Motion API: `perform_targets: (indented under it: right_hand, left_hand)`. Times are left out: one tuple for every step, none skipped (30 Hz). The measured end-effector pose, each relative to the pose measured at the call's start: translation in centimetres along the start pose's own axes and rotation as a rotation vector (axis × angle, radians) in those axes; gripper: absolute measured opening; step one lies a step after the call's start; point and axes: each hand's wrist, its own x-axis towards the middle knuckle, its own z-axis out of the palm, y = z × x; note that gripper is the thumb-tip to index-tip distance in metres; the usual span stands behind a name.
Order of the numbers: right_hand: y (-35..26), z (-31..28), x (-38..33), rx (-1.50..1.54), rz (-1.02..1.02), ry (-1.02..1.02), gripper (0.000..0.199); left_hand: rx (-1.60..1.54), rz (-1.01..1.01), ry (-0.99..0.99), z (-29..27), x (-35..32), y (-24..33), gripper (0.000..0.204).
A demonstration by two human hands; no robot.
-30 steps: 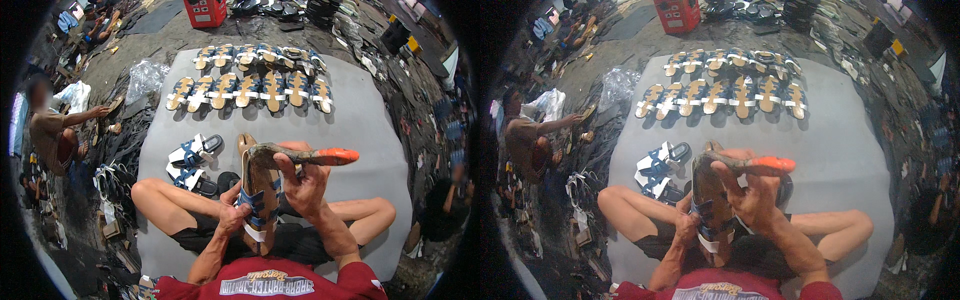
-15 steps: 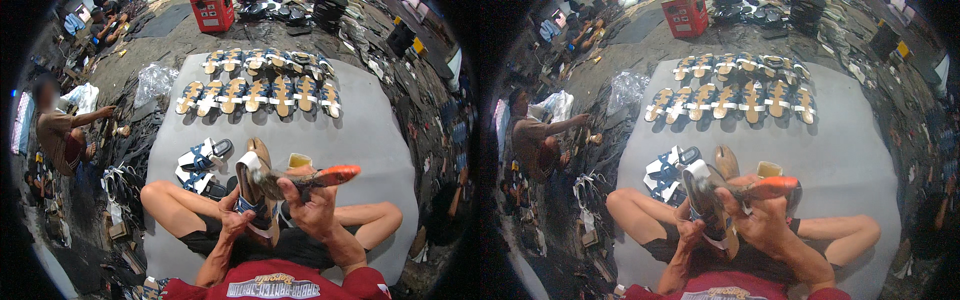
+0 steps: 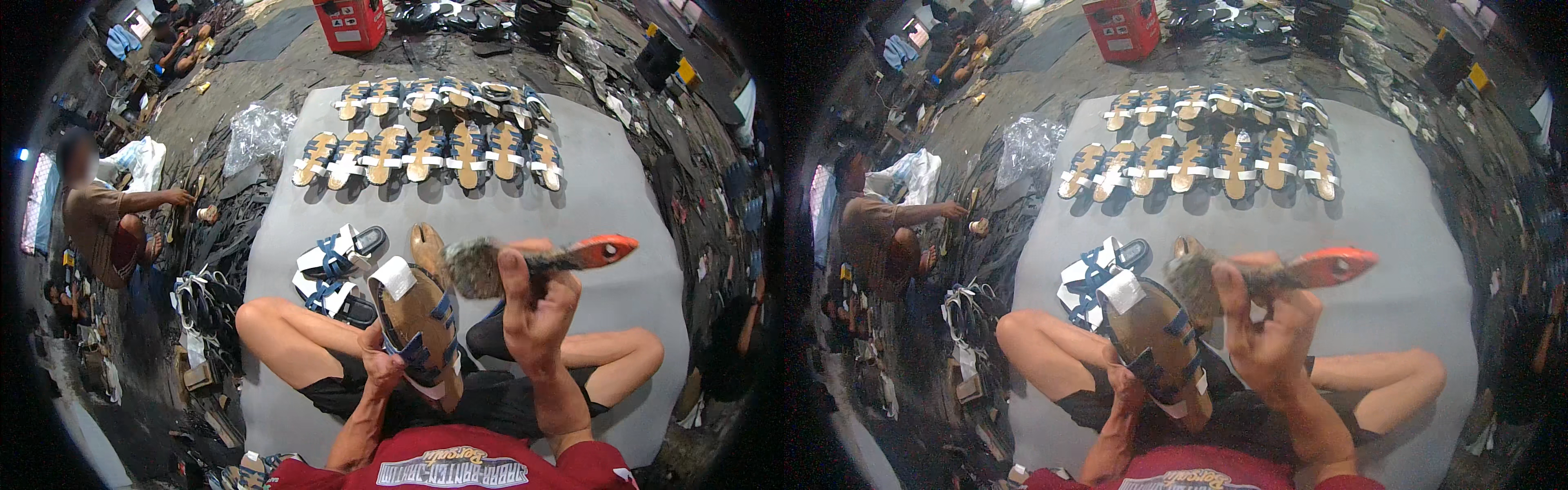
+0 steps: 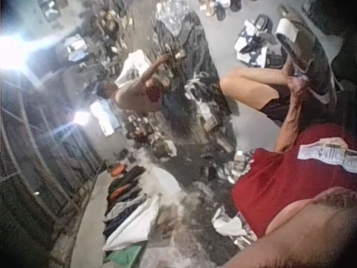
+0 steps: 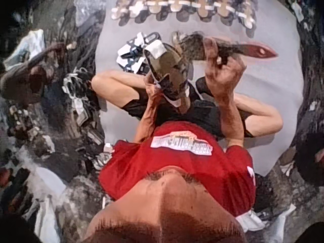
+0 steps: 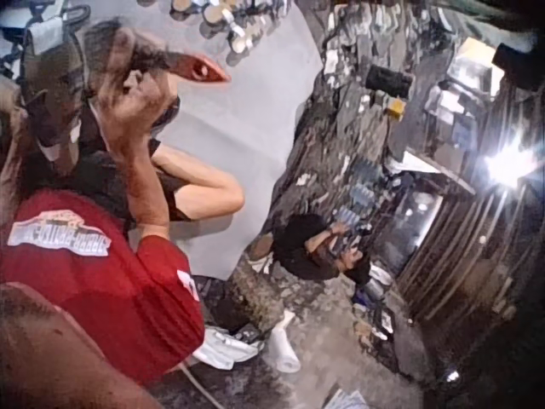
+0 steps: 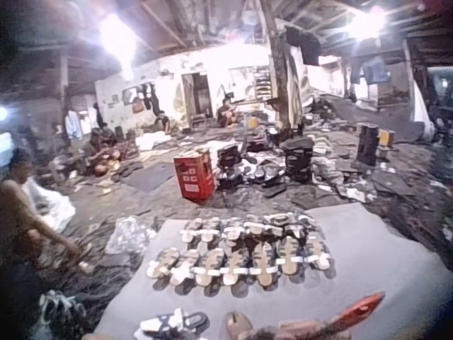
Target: The person sits on the floor and applies glue to the soles of sandals using a brush. They pick up sandals from a pile, apply adhesive to the bottom, and place them in a row to dry.
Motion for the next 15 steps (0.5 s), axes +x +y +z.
perform_targets:
  right_hand:
    - [-0.1, 0.2, -0.6, 0.091, -0.043, -0.021, 0.019]
    - [-0.2, 0.6, -1.2, 0.181, -0.085, -0.034, 0.019]
    - [0.3, 1.2, -1.5, 0.126, -0.184, -0.106, 0.019]
    - [0.3, 2.2, -1.4, 0.098, -0.291, -0.061, 0.02]
    - [1.2, 2.7, -0.8, -0.033, -0.3, -0.03, 0.02]
    - [1.8, 3.1, -0.2, -0.163, -0.307, -0.002, 0.022]
    - [1.8, 2.7, 0.6, -0.11, -0.196, -0.013, 0.022]
    - [2.0, 1.7, 1.0, -0.056, -0.062, -0.033, 0.026]
    - [1.5, 1.3, 0.9, 0.092, 0.007, 0.015, 0.027]
    - [0.9, 0.9, 0.4, 0.248, 0.081, 0.052, 0.027]
    - [-0.1, 0.2, 0.0, 0.288, 0.136, -0.017, 0.024]
    - [0.2, 0.6, -0.2, 0.245, 0.014, -0.098, 0.021]
    - [0.8, 0.8, -0.5, 0.179, -0.108, -0.15, 0.019]
    - [1.3, 1.1, -0.7, 0.121, -0.222, -0.207, 0.018]
    - [1.6, 1.4, -0.3, 0.03, -0.21, -0.183, 0.017]
  left_hand:
    - [-0.008, 0.003, 0.007, 0.0, -0.1, -0.2, 0.09]
    - [-0.015, 0.005, 0.014, 0.1, -0.3, -0.4, 0.09]
    - [-0.043, 0.002, -0.02, -0.4, -0.3, -0.6, 0.091]
    - [-0.048, -0.008, -0.025, -0.6, -0.4, -0.7, 0.09]
    - [-0.054, -0.015, -0.025, -0.7, -0.4, -0.5, 0.089]
    - [-0.068, -0.024, -0.022, -0.8, -0.6, -0.4, 0.088]
    - [-0.076, -0.035, -0.015, -0.9, -0.6, -0.2, 0.087]
    - [-0.092, -0.047, -0.008, -1.0, -0.6, -0.3, 0.086]
    - [-0.115, -0.075, 0.003, -1.1, -0.7, -0.2, 0.086]
    - [-0.12, -0.092, 0.008, -1.3, -0.6, 0.4, 0.085]
    - [-0.122, -0.104, 0.017, -1.4, -0.9, 0.6, 0.084]
    - [-0.122, -0.11, 0.035, -1.4, -1.2, 0.6, 0.084]
    - [-0.137, -0.134, 0.024, -1.3, -0.8, 0.4, 0.083]
    - [-0.14, -0.161, 0.031, -1.1, -0.9, 0.6, 0.083]
    - [-0.147, -0.199, 0.03, -1.0, -0.5, 0.5, 0.082]
